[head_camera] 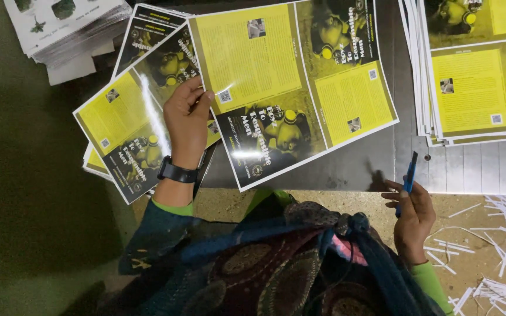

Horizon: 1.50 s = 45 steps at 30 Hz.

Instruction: Manually cutting or scoring printed sheets using a small hand tool on a metal work surface in a print shop.

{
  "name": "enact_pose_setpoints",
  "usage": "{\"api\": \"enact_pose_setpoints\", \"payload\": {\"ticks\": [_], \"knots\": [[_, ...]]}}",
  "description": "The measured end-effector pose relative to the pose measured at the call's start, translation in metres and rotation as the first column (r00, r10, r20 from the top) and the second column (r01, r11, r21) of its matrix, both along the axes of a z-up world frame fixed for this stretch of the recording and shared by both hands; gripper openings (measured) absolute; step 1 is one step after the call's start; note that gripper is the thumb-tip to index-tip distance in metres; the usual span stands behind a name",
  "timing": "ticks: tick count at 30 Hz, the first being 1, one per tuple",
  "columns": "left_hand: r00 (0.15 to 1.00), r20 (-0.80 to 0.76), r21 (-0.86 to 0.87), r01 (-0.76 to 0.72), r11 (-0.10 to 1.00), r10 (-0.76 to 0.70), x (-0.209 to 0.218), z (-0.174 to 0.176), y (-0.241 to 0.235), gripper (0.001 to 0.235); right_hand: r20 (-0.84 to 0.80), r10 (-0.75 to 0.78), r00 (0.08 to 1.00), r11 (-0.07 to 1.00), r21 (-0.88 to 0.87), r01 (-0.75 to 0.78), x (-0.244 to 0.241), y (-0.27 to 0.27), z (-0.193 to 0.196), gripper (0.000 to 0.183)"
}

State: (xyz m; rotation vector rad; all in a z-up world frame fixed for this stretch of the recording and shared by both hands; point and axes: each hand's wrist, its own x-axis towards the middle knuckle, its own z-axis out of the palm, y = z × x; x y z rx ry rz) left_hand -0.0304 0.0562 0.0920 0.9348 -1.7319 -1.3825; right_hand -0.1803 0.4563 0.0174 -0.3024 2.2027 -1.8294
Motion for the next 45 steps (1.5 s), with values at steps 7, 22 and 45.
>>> {"api": "enact_pose_setpoints", "payload": {"ticks": [7, 22, 45], "knots": [[0.998, -0.055, -0.099, 0.002, 0.995, -0.008, -0.006, 0.013, 0.015, 0.028, 0.019, 0.048, 0.999, 0.999, 0.016, -0.048, 0.001, -0.014, 0.013, 0.016], [0.995, -0.101, -0.084, -0.017, 0.996, 0.009, -0.017, 0.007, 0.027, 0.027, 0.134, 0.051, 0.990, 0.993, -0.116, -0.036, -0.001, -0.010, -0.010, 0.018], [0.967, -0.025, -0.012, 0.252, 0.968, -0.252, -0.002, 0.010, 0.030, 0.035, 0.079, -0.113, 0.990, 0.972, 0.216, 0.093, -0.065, -0.033, 0.062, 0.045]]}}
